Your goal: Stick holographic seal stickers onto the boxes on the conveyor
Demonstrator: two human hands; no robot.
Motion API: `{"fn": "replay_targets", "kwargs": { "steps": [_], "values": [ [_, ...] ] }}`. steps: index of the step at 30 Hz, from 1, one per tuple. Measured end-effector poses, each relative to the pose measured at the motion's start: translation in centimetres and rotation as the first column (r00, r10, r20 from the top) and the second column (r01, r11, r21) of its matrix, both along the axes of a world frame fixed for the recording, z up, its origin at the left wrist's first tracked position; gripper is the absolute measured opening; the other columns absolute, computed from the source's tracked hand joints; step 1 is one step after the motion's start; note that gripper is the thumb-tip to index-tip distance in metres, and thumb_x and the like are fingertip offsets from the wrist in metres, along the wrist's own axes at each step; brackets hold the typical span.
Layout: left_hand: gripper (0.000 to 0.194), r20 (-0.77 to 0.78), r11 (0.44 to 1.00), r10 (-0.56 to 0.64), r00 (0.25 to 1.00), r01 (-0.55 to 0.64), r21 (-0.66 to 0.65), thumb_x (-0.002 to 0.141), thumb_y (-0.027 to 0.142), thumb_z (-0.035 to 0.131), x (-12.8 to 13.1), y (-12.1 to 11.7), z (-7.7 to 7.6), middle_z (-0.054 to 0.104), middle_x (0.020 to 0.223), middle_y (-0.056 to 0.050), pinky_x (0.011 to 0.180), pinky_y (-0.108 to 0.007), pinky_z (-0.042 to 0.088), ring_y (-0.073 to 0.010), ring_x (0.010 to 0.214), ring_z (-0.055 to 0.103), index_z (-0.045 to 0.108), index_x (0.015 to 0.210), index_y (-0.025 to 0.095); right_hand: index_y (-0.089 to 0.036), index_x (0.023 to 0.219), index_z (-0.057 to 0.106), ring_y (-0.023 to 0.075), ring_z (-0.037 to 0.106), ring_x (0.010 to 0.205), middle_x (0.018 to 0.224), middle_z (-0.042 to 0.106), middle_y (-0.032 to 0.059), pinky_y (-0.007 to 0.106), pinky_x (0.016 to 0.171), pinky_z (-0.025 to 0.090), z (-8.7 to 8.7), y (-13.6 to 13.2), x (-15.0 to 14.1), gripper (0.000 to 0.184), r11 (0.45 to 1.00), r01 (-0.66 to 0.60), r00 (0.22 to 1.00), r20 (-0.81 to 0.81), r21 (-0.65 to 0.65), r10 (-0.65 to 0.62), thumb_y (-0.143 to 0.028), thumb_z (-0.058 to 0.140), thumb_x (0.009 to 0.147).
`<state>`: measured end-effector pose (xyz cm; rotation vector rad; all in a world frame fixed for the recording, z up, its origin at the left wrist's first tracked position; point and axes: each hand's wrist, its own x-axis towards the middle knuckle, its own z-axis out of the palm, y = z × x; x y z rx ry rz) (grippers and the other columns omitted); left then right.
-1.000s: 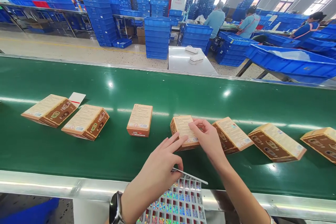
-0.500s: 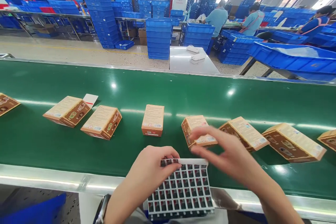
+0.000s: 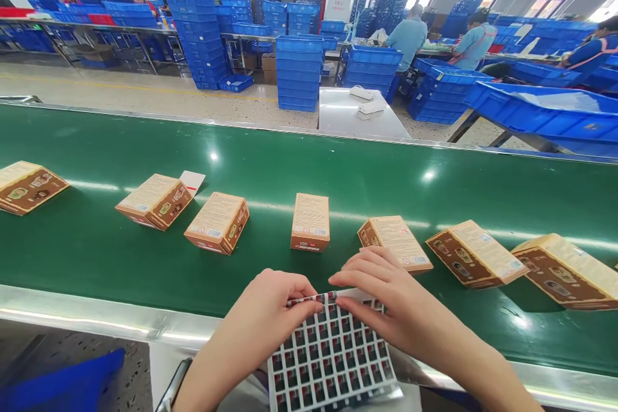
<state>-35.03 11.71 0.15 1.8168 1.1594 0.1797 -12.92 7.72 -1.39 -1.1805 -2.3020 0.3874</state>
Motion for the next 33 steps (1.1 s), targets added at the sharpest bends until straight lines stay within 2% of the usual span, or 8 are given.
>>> {"fn": "replay_targets", "kwargs": {
  "steps": [6, 10, 13, 16, 19, 22, 27, 33],
  "values": [
    [0.022, 0.086, 0.997, 0.064, 0.994, -0.059, -0.057, 0.087, 0.034, 0.061, 0.3, 0.5, -0.7, 0.074, 0.075, -0.001, 0.063, -0.025, 0.042, -0.0171, 0.07, 0.061, 0.074, 0.08, 0.017, -0.021, 0.103, 0.062, 0.0242, 0.063, 0.108, 0.108, 0.072, 0.0076, 0.051, 0.105, 0.04, -0.7, -0.9, -0.9, 0.022, 0.951, 0.012, 0.997, 0.064, 0.308, -0.033, -0.002, 0.056, 0.093],
    [0.019, 0.078, 0.997, 0.069, 0.995, -0.066, -0.034, 0.088, 0.031, 0.062, 0.1, 0.7, -1.0, 0.077, 0.081, -0.003, 0.068, -0.028, 0.049, -0.0204, 0.077, 0.067, 0.075, 0.083, 0.019, -0.026, 0.095, 0.064, 0.0223, 0.065, 0.106, 0.107, 0.072, 0.0031, 0.045, 0.096, 0.049, -1.7, 0.3, 0.2, 0.009, 0.99, 0.139, 0.945, -0.301, 0.014, -0.129, -0.018, 0.06, 0.095],
    [0.013, 0.074, 0.99, 0.015, 0.997, -0.025, 0.139, 0.086, 0.025, 0.066, 0.3, 1.0, -1.2, 0.07, 0.129, -0.004, 0.085, -0.034, 0.054, -0.0279, 0.119, 0.061, 0.075, 0.078, 0.022, -0.028, 0.103, 0.065, 0.0237, 0.066, 0.11, 0.115, 0.071, 0.0048, 0.045, 0.095, 0.052, -3.0, 3.4, 1.5, 0.014, 0.874, 0.286, 0.644, -0.596, -0.393, -0.479, -0.036, 0.064, 0.093],
    [0.012, 0.05, 0.95, -0.121, 0.991, 0.102, 0.294, 0.085, 0.02, 0.068, 1.4, 1.8, -1.9, 0.035, 0.163, 0.005, 0.113, -0.045, 0.041, -0.031, 0.152, 0.024, 0.076, 0.077, 0.024, -0.023, 0.101, 0.07, 0.0255, 0.065, 0.113, 0.116, 0.072, 0.0071, 0.041, 0.094, 0.053, -4.5, 6.8, 2.2, 0.029, 0.753, 0.204, 0.301, -0.692, -0.625, -0.656, -0.047, 0.073, 0.083],
    [0.014, -0.015, 0.907, -0.236, 0.972, 0.226, 0.355, 0.084, 0.014, 0.069, 3.0, 2.7, -3.2, 0.028, 0.164, 0.004, 0.124, -0.048, 0.028, -0.0292, 0.155, 0.019, 0.076, 0.076, 0.022, -0.02, 0.086, 0.072, 0.0261, 0.067, 0.106, 0.104, 0.075, 0.008, 0.037, 0.088, 0.055, -5.7, 8.9, 2.2, 0.033, 0.723, 0.176, 0.15, -0.708, -0.668, -0.69, -0.049, 0.079, 0.071],
    [0.02, -0.067, 0.86, -0.279, 0.958, 0.28, 0.426, 0.081, 0.005, 0.065, 4.2, 3.0, -4.3, 0.025, 0.165, 0.003, 0.122, -0.044, 0.033, -0.0284, 0.153, 0.022, 0.075, 0.073, 0.02, -0.02, 0.081, 0.071, 0.0252, 0.07, 0.092, 0.093, 0.076, 0.0065, 0.036, 0.079, 0.056, -6.4, 9.5, 1.8, 0.035, 0.689, 0.226, 0.059, -0.696, -0.689, -0.715, -0.049, 0.082, 0.065],
    [0.022, -0.122, 0.823, -0.301, 0.946, 0.322, 0.467, 0.078, 0.0, 0.063, 5.5, 2.9, -4.6, 0.026, 0.165, -0.002, 0.119, -0.044, 0.039, -0.0298, 0.153, 0.024, 0.076, 0.073, 0.017, -0.019, 0.078, 0.072, 0.0237, 0.069, 0.085, 0.087, 0.075, 0.005, 0.033, 0.073, 0.056, -6.7, 9.2, 1.9, 0.035, 0.656, 0.297, -0.005, -0.689, -0.693, -0.725, -0.047, 0.084, 0.06],
    [0.021, -0.125, 0.807, -0.339, 0.932, 0.357, 0.47, 0.079, 0.001, 0.064, 7.0, 3.0, -4.4, 0.028, 0.164, -0.005, 0.12, -0.045, 0.038, -0.0306, 0.152, 0.024, 0.076, 0.073, 0.016, -0.018, 0.079, 0.071, 0.022, 0.067, 0.084, 0.089, 0.074, 0.0051, 0.032, 0.073, 0.053, -7.3, 9.0, 3.2, 0.034, 0.627, 0.42, 0.043, -0.676, -0.656, -0.736, -0.048, 0.081, 0.064]
  ]
}}
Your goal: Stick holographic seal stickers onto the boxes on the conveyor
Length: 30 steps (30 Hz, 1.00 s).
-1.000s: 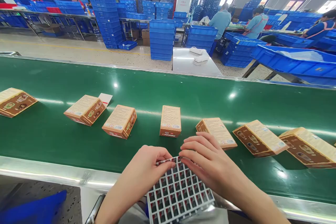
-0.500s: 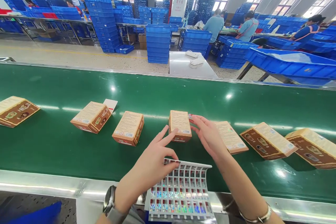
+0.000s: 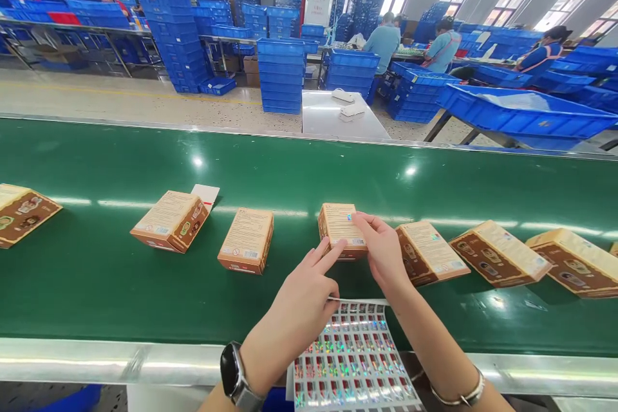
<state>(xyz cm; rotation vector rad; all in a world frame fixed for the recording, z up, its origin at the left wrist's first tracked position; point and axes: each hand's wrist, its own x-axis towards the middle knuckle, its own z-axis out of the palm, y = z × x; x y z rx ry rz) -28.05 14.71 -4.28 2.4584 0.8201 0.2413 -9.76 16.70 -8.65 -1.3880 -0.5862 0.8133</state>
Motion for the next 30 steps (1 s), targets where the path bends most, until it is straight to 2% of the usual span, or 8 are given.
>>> {"fn": "replay_targets", "kwargs": {
  "steps": [8, 16, 19, 21, 22, 24, 26, 30],
  "values": [
    [0.019, 0.048, 0.999, -0.036, 0.998, 0.035, 0.013, 0.081, 0.004, 0.063, 1.9, -0.3, -0.5, 0.026, 0.165, -0.003, 0.124, -0.048, 0.029, -0.0312, 0.152, 0.025, 0.077, 0.075, 0.016, -0.02, 0.084, 0.065, 0.0258, 0.065, 0.092, 0.096, 0.071, 0.0087, 0.04, 0.086, 0.051, 0.1, -0.6, 2.3, 0.035, 0.997, 0.054, 0.959, 0.281, -0.059, -0.035, -0.05, 0.076, 0.069],
    [0.014, 0.096, 0.997, -0.057, 0.994, 0.062, -0.044, 0.082, 0.008, 0.067, 3.6, -1.4, 0.3, 0.027, 0.165, -0.005, 0.121, -0.052, 0.032, -0.0336, 0.149, 0.032, 0.077, 0.077, 0.017, -0.023, 0.096, 0.051, 0.0245, 0.068, 0.07, 0.073, 0.069, 0.0018, 0.037, 0.065, 0.053, 0.4, 0.0, 7.1, 0.041, 0.988, 0.064, 0.928, 0.374, -0.137, -0.008, -0.047, 0.071, 0.069],
    [0.01, 0.176, 0.982, 0.084, 0.981, -0.051, -0.183, 0.086, 0.017, 0.069, 2.6, -2.0, 1.1, 0.056, 0.149, -0.007, 0.104, -0.043, 0.05, -0.0296, 0.122, 0.065, 0.078, 0.084, 0.021, -0.022, 0.095, 0.057, 0.0251, 0.068, 0.074, 0.075, 0.071, 0.0037, 0.038, 0.068, 0.051, 2.6, -1.2, 7.6, 0.03, 0.991, 0.006, 0.891, 0.451, -0.132, 0.054, -0.044, 0.064, 0.076],
    [0.01, 0.192, 0.948, 0.203, 0.96, -0.143, -0.284, 0.089, 0.025, 0.068, 1.5, -2.3, 1.7, 0.078, 0.113, -0.006, 0.085, -0.035, 0.056, -0.0246, 0.094, 0.074, 0.078, 0.089, 0.023, -0.022, 0.098, 0.063, 0.0259, 0.068, 0.088, 0.091, 0.074, 0.0065, 0.036, 0.072, 0.05, 4.8, -3.3, 6.8, 0.027, 0.993, -0.05, 0.838, 0.537, -0.11, 0.101, -0.043, 0.064, 0.081],
    [0.012, 0.199, 0.926, 0.25, 0.948, -0.174, -0.335, 0.09, 0.03, 0.068, 0.9, -2.5, 2.1, 0.081, 0.095, -0.004, 0.077, -0.032, 0.055, -0.023, 0.084, 0.074, 0.078, 0.091, 0.023, -0.023, 0.097, 0.066, 0.026, 0.067, 0.093, 0.095, 0.074, 0.0066, 0.035, 0.071, 0.049, 6.0, -4.5, 6.1, 0.025, 0.991, -0.09, 0.794, 0.593, -0.102, 0.133, -0.044, 0.064, 0.084],
    [0.016, 0.23, 0.867, 0.326, 0.917, -0.193, -0.459, 0.09, 0.034, 0.067, -0.2, -2.5, 2.7, 0.078, 0.078, -0.001, 0.069, -0.028, 0.051, -0.0206, 0.075, 0.071, 0.077, 0.092, 0.022, -0.025, 0.101, 0.068, 0.024, 0.066, 0.097, 0.102, 0.073, 0.006, 0.035, 0.076, 0.05, 8.0, -7.0, 4.3, 0.019, 0.946, -0.312, 0.535, 0.805, -0.093, 0.256, -0.039, 0.058, 0.094],
    [0.015, 0.258, 0.781, 0.403, 0.878, -0.182, -0.598, 0.086, 0.033, 0.07, -1.1, -2.5, 3.3, 0.077, 0.079, -0.002, 0.066, -0.026, 0.049, -0.0189, 0.073, 0.069, 0.076, 0.091, 0.02, -0.025, 0.108, 0.066, 0.0208, 0.065, 0.099, 0.104, 0.073, 0.004, 0.036, 0.087, 0.049, 9.3, -8.7, 2.3, 0.014, 0.815, -0.568, 0.27, 0.91, -0.115, 0.316, -0.028, 0.057, 0.098],
    [0.025, 0.252, 0.681, 0.474, 0.843, -0.17, -0.712, 0.074, 0.027, 0.08, -2.3, -2.6, 4.0, 0.071, 0.066, 0.003, 0.06, -0.022, 0.042, -0.0147, 0.063, 0.062, 0.068, 0.095, 0.018, -0.02, 0.112, 0.061, 0.0172, 0.063, 0.09, 0.099, 0.072, 0.0036, 0.035, 0.086, 0.048, 9.4, -9.7, -0.8, 0.016, 0.71, -0.699, 0.087, 0.975, -0.086, 0.204, -0.014, 0.051, 0.101]
  ]
}}
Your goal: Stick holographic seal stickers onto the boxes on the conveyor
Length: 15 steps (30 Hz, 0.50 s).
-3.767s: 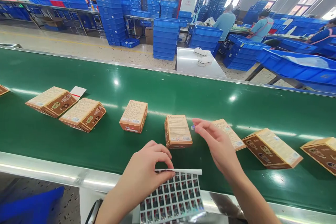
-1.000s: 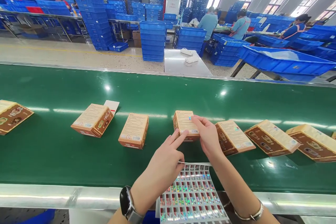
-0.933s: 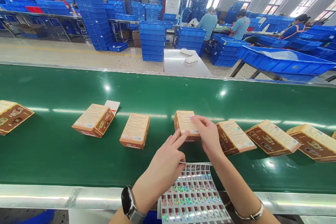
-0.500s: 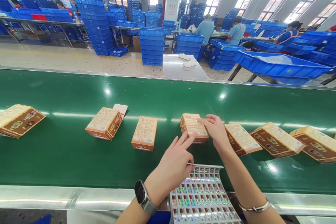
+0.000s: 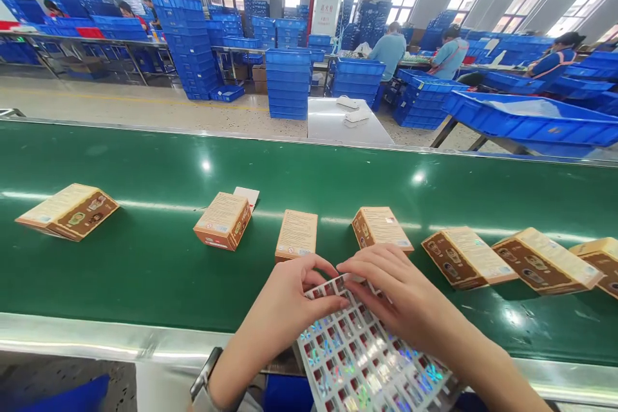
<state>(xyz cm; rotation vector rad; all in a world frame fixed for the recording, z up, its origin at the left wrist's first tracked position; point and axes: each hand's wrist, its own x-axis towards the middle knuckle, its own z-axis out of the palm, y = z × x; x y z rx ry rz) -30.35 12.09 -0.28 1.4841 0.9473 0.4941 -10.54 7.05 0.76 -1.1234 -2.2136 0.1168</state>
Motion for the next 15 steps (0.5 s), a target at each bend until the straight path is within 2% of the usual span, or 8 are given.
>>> {"fn": "replay_targets", "kwargs": {
  "steps": [4, 7, 9, 12, 14, 15],
  "values": [
    [0.018, -0.017, 1.0, 0.01, 1.0, -0.01, 0.003, 0.075, 0.023, 0.077, -0.8, -0.4, 0.2, 0.062, 0.059, 0.006, 0.056, -0.021, 0.036, -0.0113, 0.057, 0.052, 0.063, 0.085, 0.017, -0.018, 0.11, 0.063, 0.0197, 0.061, 0.09, 0.096, 0.071, 0.0055, 0.039, 0.086, 0.046, -0.8, 0.2, -0.8, 0.017, 0.995, -0.016, 0.992, 0.125, 0.101, 0.004, -0.012, 0.051, 0.101],
    [0.015, -0.055, 0.999, 0.025, 0.998, -0.024, 0.024, 0.076, 0.024, 0.075, -1.0, -0.5, -0.2, 0.061, 0.06, 0.005, 0.054, -0.021, 0.033, -0.011, 0.058, 0.047, 0.063, 0.079, 0.017, -0.014, 0.11, 0.065, 0.025, 0.062, 0.101, 0.104, 0.072, 0.0111, 0.046, 0.096, 0.043, -1.3, -0.1, -0.9, 0.019, 0.98, -0.031, 0.973, 0.232, 0.199, -0.016, -0.007, 0.051, 0.098],
    [0.016, -0.08, 0.999, 0.039, 0.996, -0.037, 0.023, 0.075, 0.027, 0.076, -1.0, -0.3, -0.6, 0.061, 0.059, 0.005, 0.052, -0.021, 0.03, -0.0111, 0.058, 0.045, 0.063, 0.078, 0.017, -0.012, 0.109, 0.065, 0.0271, 0.062, 0.108, 0.108, 0.073, 0.0131, 0.049, 0.1, 0.04, -1.6, -0.4, -1.1, 0.02, 0.967, -0.05, 0.969, 0.247, 0.248, -0.013, -0.005, 0.052, 0.097],
    [0.017, -0.105, 0.999, 0.036, 0.994, -0.037, -0.01, 0.074, 0.028, 0.077, -1.3, 0.2, -1.0, 0.06, 0.058, 0.005, 0.051, -0.021, 0.03, -0.0107, 0.056, 0.046, 0.065, 0.078, 0.016, -0.018, 0.102, 0.066, 0.024, 0.064, 0.107, 0.106, 0.074, 0.009, 0.045, 0.096, 0.045, -2.1, -0.5, -1.2, 0.017, 0.979, -0.024, 0.996, 0.089, 0.204, 0.006, -0.007, 0.057, 0.095],
    [0.015, -0.157, 1.0, -0.006, 0.988, 0.003, -0.018, 0.076, 0.028, 0.076, -1.7, 0.3, -1.0, 0.063, 0.06, 0.004, 0.052, -0.022, 0.032, -0.0114, 0.056, 0.05, 0.068, 0.078, 0.015, -0.023, 0.093, 0.066, 0.0221, 0.065, 0.105, 0.107, 0.073, 0.0057, 0.041, 0.091, 0.05, -2.6, 0.2, -0.8, 0.01, 0.996, 0.087, 0.983, -0.166, 0.028, -0.082, -0.014, 0.061, 0.093],
    [0.014, -0.195, 0.999, -0.035, 0.98, 0.034, -0.006, 0.078, 0.029, 0.075, -1.9, 0.3, -1.0, 0.066, 0.063, 0.003, 0.054, -0.023, 0.035, -0.0125, 0.058, 0.053, 0.07, 0.078, 0.016, -0.024, 0.088, 0.065, 0.0218, 0.066, 0.104, 0.108, 0.073, 0.0049, 0.04, 0.09, 0.051, -3.0, 0.7, -0.4, 0.007, 0.981, 0.156, 0.933, -0.311, -0.111, -0.183, -0.02, 0.062, 0.093]
  ]
}}
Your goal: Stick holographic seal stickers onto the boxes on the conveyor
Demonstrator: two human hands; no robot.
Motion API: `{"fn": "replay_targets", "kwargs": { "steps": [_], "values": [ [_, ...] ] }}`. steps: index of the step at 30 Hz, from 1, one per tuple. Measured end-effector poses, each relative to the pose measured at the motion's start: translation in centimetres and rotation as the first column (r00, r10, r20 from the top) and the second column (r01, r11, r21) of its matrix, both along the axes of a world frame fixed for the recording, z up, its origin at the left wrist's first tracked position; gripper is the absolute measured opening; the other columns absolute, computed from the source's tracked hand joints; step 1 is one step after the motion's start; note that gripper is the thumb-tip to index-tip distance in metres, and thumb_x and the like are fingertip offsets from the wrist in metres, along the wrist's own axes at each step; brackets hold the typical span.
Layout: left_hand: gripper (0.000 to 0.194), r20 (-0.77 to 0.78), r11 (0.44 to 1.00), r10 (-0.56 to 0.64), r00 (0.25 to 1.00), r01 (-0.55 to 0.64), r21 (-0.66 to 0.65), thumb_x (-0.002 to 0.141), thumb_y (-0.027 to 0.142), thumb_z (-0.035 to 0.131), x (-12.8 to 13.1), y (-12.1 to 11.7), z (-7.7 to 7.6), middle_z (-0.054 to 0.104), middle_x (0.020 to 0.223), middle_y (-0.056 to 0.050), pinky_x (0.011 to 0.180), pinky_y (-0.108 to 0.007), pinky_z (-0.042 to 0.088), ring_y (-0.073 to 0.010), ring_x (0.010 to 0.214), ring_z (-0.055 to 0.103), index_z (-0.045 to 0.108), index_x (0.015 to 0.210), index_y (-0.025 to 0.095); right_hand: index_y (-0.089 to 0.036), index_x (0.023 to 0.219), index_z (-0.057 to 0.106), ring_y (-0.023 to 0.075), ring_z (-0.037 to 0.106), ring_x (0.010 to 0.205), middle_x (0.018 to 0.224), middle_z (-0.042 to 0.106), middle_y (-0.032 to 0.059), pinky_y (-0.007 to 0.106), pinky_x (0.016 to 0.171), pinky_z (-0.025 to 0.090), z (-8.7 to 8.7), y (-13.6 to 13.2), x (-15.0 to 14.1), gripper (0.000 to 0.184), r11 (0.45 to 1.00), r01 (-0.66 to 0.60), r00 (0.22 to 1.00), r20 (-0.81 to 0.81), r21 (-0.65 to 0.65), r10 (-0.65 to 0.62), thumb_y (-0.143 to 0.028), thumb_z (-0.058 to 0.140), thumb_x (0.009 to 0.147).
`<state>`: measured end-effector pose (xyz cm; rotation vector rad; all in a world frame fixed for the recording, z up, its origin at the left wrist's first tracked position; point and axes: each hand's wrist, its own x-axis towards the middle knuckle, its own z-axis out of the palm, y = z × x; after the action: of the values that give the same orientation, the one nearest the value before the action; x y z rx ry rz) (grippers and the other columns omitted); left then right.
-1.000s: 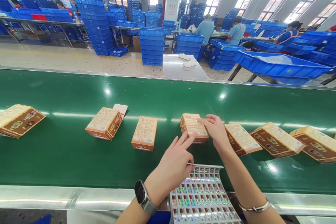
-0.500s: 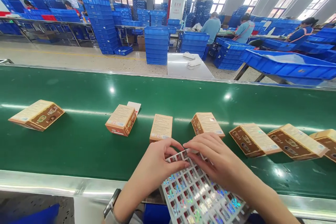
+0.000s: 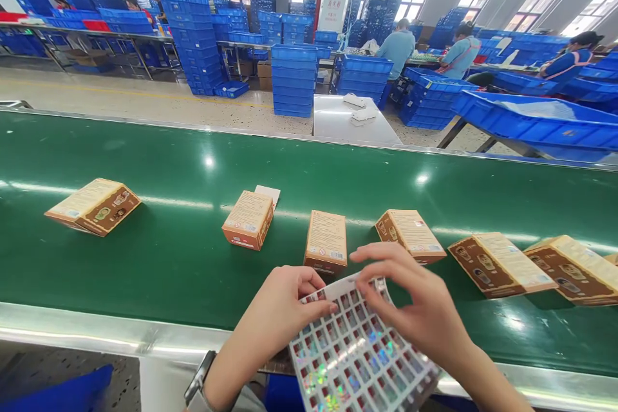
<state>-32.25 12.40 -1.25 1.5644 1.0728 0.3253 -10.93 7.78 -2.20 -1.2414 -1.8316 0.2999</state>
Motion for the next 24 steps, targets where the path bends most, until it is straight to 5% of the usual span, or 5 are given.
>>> {"fn": "replay_targets", "kwargs": {
  "steps": [4, 8, 13, 19, 24],
  "values": [
    [0.007, -0.107, 0.952, -0.14, 0.984, 0.163, 0.26, 0.077, 0.023, 0.08, -0.5, 0.0, 0.0, 0.075, 0.09, -0.001, 0.07, -0.028, 0.05, -0.0208, 0.089, 0.065, 0.074, 0.072, 0.021, -0.023, 0.088, 0.069, 0.0247, 0.067, 0.109, 0.12, 0.071, 0.0069, 0.042, 0.096, 0.052, -2.2, 3.5, 1.8, 0.021, 0.873, 0.074, 0.775, -0.523, -0.481, -0.354, -0.044, 0.067, 0.088],
    [0.011, -0.226, 0.745, -0.217, 0.95, 0.31, 0.59, 0.076, 0.015, 0.081, 0.7, 0.4, -1.7, 0.055, 0.148, -0.001, 0.112, -0.047, 0.041, -0.0315, 0.138, 0.045, 0.075, 0.07, 0.022, -0.02, 0.095, 0.074, 0.0276, 0.066, 0.113, 0.115, 0.073, 0.0088, 0.041, 0.095, 0.054, -4.4, 6.1, 2.2, 0.036, 0.832, -0.031, 0.591, -0.681, -0.554, -0.432, -0.051, 0.077, 0.076],
    [0.008, -0.317, 0.627, -0.308, 0.897, 0.442, 0.641, 0.077, 0.016, 0.081, 2.8, 0.8, -4.0, 0.042, 0.159, -0.001, 0.121, -0.051, 0.033, -0.0332, 0.152, 0.026, 0.076, 0.071, 0.021, -0.018, 0.089, 0.074, 0.0288, 0.067, 0.107, 0.106, 0.075, 0.0095, 0.041, 0.088, 0.057, -5.7, 6.1, 1.4, 0.038, 0.825, 0.085, 0.509, -0.688, -0.559, -0.518, -0.05, 0.08, 0.07],
    [0.01, -0.326, 0.62, -0.32, 0.89, 0.456, 0.638, 0.077, 0.014, 0.079, 4.5, 0.8, -4.1, 0.036, 0.161, 0.0, 0.119, -0.051, 0.038, -0.0316, 0.151, 0.028, 0.076, 0.069, 0.02, -0.018, 0.084, 0.071, 0.0256, 0.07, 0.091, 0.1, 0.075, 0.0083, 0.035, 0.077, 0.058, -6.3, 5.8, 1.4, 0.037, 0.802, 0.22, 0.469, -0.661, -0.555, -0.586, -0.052, 0.077, 0.069],
    [0.012, -0.313, 0.621, -0.345, 0.885, 0.465, 0.631, 0.076, 0.015, 0.08, 5.9, 0.6, -4.2, 0.034, 0.162, 0.001, 0.12, -0.051, 0.037, -0.0311, 0.151, 0.029, 0.075, 0.067, 0.02, -0.019, 0.084, 0.068, 0.0249, 0.069, 0.09, 0.105, 0.073, 0.0095, 0.037, 0.077, 0.056, -6.5, 5.4, 2.7, 0.036, 0.78, 0.331, 0.543, -0.568, -0.531, -0.618, -0.053, 0.072, 0.073]
  ]
}}
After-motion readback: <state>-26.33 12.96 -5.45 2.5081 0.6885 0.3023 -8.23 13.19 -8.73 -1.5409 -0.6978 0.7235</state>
